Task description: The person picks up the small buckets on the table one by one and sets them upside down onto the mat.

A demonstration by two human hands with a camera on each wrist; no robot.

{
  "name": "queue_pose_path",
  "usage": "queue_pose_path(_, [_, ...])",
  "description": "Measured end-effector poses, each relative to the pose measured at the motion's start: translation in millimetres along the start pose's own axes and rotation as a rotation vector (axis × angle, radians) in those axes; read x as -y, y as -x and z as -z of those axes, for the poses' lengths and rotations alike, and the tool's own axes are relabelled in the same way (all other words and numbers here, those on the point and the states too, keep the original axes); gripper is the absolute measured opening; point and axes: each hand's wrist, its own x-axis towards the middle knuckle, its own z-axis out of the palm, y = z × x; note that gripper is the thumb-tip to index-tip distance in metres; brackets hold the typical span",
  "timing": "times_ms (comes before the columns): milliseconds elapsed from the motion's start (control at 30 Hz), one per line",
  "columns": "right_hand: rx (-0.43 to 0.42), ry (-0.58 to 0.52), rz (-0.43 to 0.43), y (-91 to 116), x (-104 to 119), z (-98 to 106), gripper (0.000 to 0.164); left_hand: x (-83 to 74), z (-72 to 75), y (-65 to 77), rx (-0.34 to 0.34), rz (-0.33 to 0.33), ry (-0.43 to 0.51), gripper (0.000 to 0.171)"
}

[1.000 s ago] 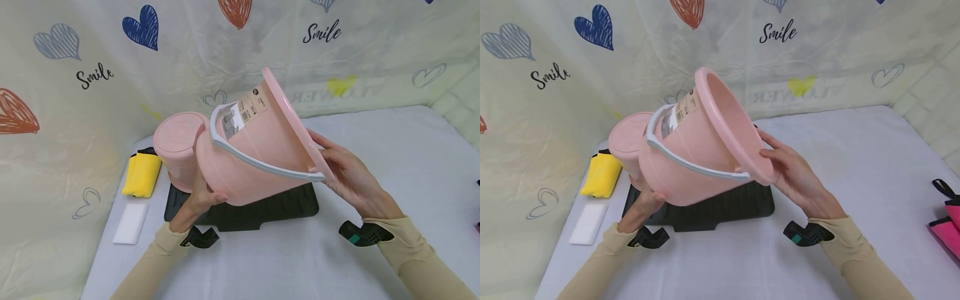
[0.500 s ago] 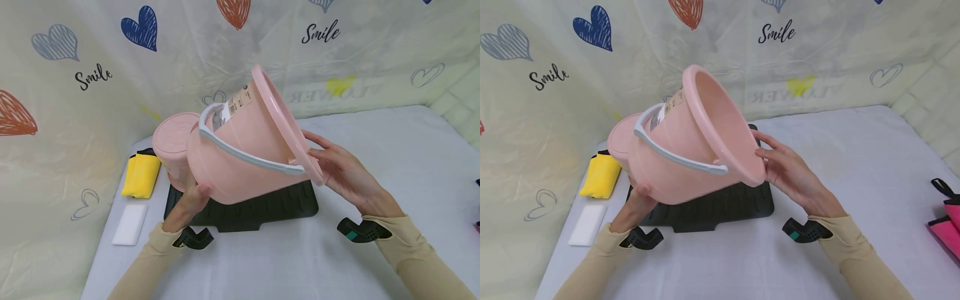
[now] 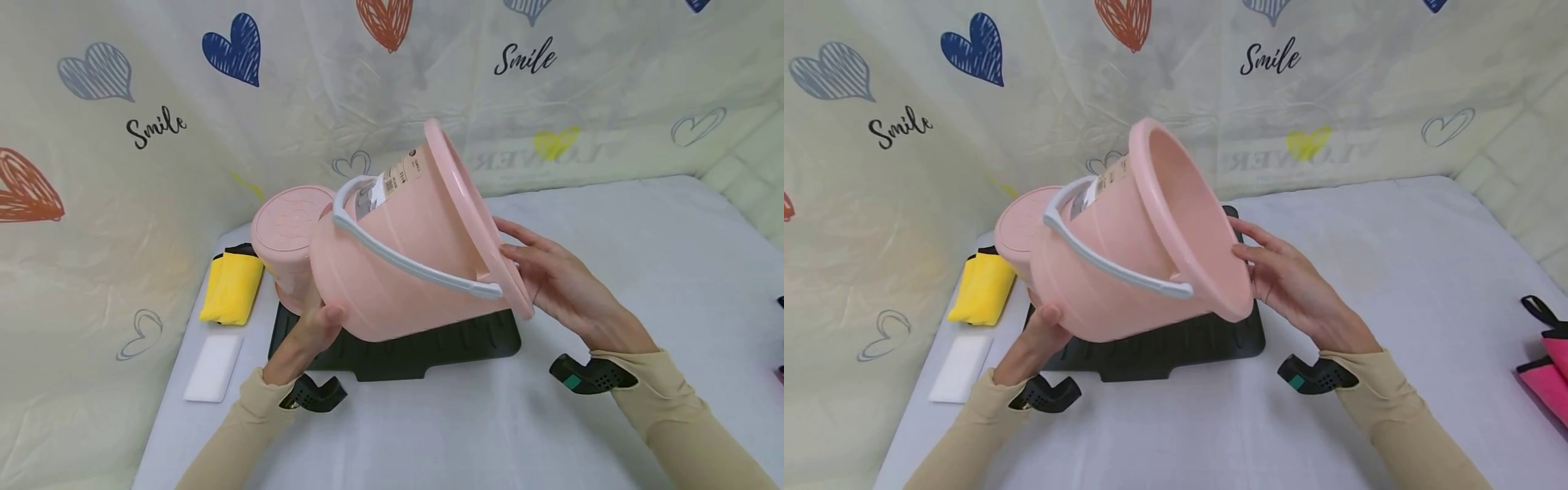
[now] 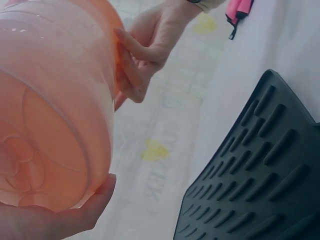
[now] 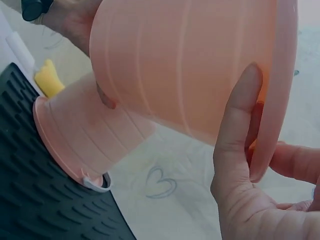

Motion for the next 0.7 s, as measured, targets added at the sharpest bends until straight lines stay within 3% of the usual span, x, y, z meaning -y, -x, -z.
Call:
queue_pose_path(333, [0.050,-0.148,-0.023,3,-1,6,0.046,-17.4,-14.4,-3.4,0.018,0.030,-0.036,0.085])
queue_pose_path(567, [0.010,-0.121,-0.042,5,-5,6,0.043,-19.6,-19.0,-2.9,-0.015,0.015,-0.019,0.092])
queue_pose_path(700, [0.007,-0.096,-0.040,6,-5,5,0.043,-29.1,-29.7,-12.7,-0.033,-0.051,-0.123,0.125])
